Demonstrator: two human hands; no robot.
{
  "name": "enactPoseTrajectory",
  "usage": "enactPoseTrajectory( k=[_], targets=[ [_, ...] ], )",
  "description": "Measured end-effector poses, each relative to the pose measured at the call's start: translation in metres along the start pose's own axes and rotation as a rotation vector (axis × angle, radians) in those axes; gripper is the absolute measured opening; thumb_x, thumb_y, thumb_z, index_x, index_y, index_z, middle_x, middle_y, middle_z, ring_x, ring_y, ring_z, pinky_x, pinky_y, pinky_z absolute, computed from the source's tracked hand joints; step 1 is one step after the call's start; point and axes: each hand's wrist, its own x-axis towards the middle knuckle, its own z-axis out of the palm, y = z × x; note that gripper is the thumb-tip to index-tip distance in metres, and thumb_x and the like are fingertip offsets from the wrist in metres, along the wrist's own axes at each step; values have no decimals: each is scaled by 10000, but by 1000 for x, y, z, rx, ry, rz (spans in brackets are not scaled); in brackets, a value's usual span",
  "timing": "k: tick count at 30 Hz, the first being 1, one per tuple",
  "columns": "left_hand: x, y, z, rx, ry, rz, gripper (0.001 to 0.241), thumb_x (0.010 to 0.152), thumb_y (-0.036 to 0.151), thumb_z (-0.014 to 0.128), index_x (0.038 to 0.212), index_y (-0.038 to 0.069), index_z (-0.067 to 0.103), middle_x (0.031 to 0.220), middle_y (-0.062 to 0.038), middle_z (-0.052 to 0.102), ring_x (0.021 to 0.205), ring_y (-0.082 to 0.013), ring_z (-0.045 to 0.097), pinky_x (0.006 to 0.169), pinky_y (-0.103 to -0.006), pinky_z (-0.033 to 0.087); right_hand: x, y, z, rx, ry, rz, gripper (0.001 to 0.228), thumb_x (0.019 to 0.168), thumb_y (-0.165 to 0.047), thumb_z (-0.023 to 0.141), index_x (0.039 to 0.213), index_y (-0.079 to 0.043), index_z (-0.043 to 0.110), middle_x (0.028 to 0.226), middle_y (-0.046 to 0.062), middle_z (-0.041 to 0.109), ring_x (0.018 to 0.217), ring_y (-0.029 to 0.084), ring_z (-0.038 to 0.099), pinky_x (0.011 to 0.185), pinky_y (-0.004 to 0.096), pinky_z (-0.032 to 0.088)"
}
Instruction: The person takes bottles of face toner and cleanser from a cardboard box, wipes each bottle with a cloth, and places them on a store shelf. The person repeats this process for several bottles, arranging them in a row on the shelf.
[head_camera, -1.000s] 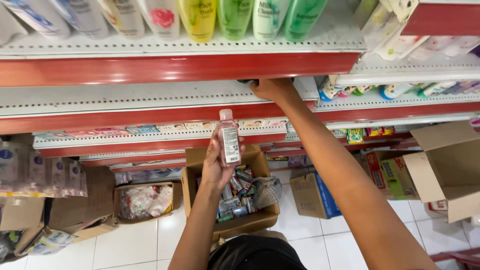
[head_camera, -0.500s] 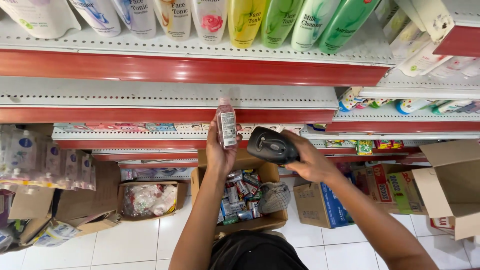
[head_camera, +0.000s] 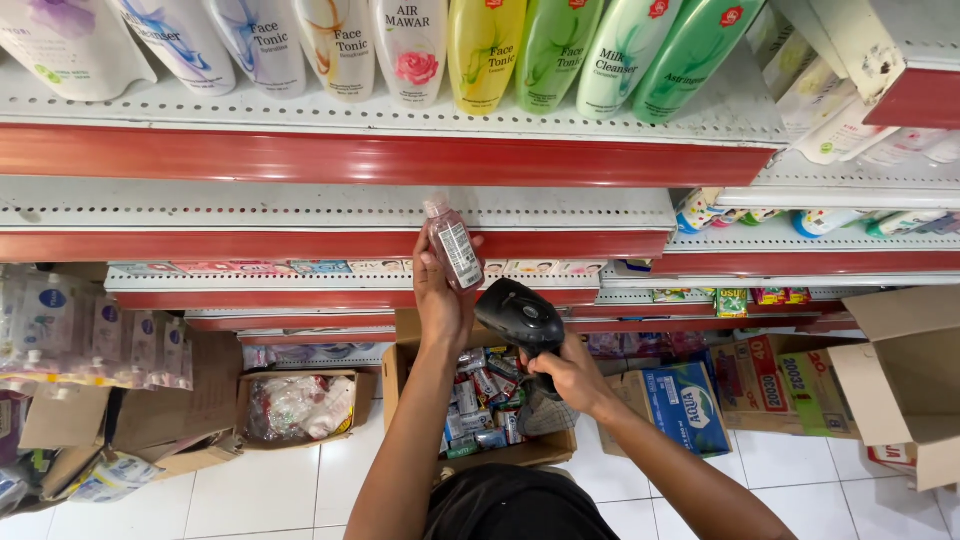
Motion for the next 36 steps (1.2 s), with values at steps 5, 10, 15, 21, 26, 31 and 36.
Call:
enactPoseTrajectory(
  k=[5,10,15,21,26,31,36],
  targets=[
    [-6,14,18,-58,59,-45,646,1007,453,491,1562,180,303,1466,-84,539,1200,-263,641,852,-372,599,5,9,-12,-33,37,-39,195,780,-137,619,923,-5,636,842,36,634,803,169,591,752,365,481],
    [-23,6,-9,-253,-18,-142,517,1033,241,625,1486,126,406,1403,-105,598,1146,-222,647,881,-366,593,38,-86,-54,-467,185,-349,554,778,-109,663,1305,-8,527,1148,165,509,1044,339,573,890,431,488],
    [-29,0,22,-215,-157,-168,449,993,126,761,1342,89,482,1239,-84,644,1078,-197,651,902,-375,595,108,-82,-108,-973,339,-649,612,885,-154,746,1417,33,508,1434,283,477,1294,457,495,1037,508,421],
    [-38,11,105,459,-122,61,643,796,126,892,1250,101,437,1141,-58,600,1047,-158,638,916,-326,575,167,-39,-131,-1080,203,-558,374,997,-207,699,1344,-123,587,1381,114,631,1361,312,579,1181,446,445],
    [-52,7,171,756,-237,367,658,827,151,889,1283,34,431,1234,-137,542,1106,-197,631,956,-336,578,113,-60,-122,-1073,490,-845,628,788,-246,767,1358,-61,579,1378,220,555,1253,475,549,1086,551,395],
    [-27,13,256,1108,-391,687,695,799,171,922,1282,19,447,1232,-163,544,1036,-263,653,826,-383,601,21,-80,-137,-79,360,-720,483,854,-85,759,1315,-55,619,1282,81,632,1181,219,640,1027,357,510],
    [3,-24,313,1247,-450,826,682,815,154,927,1290,29,454,1248,-168,536,1034,-347,641,771,-442,561,25,-100,-178,-23,649,-826,397,868,16,731,1247,-21,620,1177,35,641,1085,107,594,919,270,449]
  ],
)
